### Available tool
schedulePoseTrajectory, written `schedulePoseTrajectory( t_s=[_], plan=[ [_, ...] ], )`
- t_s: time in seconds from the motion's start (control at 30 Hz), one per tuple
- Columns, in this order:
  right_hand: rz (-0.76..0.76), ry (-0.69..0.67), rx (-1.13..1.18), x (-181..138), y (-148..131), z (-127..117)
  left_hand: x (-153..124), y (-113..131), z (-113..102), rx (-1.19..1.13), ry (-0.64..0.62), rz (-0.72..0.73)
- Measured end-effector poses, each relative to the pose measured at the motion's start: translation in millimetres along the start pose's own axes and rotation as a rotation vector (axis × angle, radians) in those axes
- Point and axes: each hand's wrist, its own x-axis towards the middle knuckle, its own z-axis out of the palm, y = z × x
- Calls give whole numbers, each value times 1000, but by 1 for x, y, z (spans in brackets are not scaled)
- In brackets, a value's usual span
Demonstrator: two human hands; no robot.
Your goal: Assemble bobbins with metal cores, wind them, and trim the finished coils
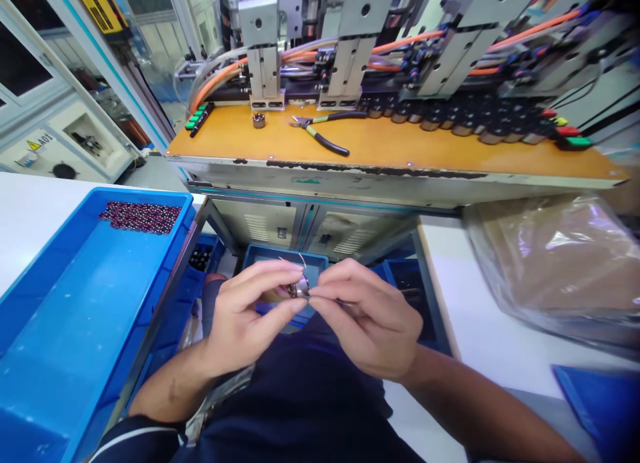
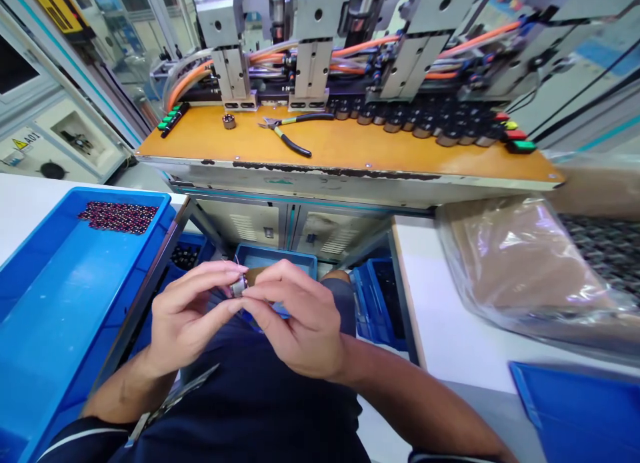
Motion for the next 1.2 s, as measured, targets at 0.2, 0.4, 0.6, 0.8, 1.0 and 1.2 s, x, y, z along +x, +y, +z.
schedulePoseTrajectory(
  t_s=[0.2,0.4,0.6,0.8,1.0,1.2],
  plan=[
    [157,-1,61,-7,4,-3,0,2,0,-175,-3,-112],
    [102,-16,-219,0,8,-44,3,2,-15,147,-14,87],
    [-706,-400,-701,37,-1,-52,9,11,-17,269,-144,212],
    [-161,-625,-408,42,-2,-30,4,10,-19,175,-97,164],
    [609,-873,162,54,-5,-27,0,6,-29,108,-72,156],
    [-12,-185,-618,145,73,-41,-3,0,-34,118,32,116]
  ],
)
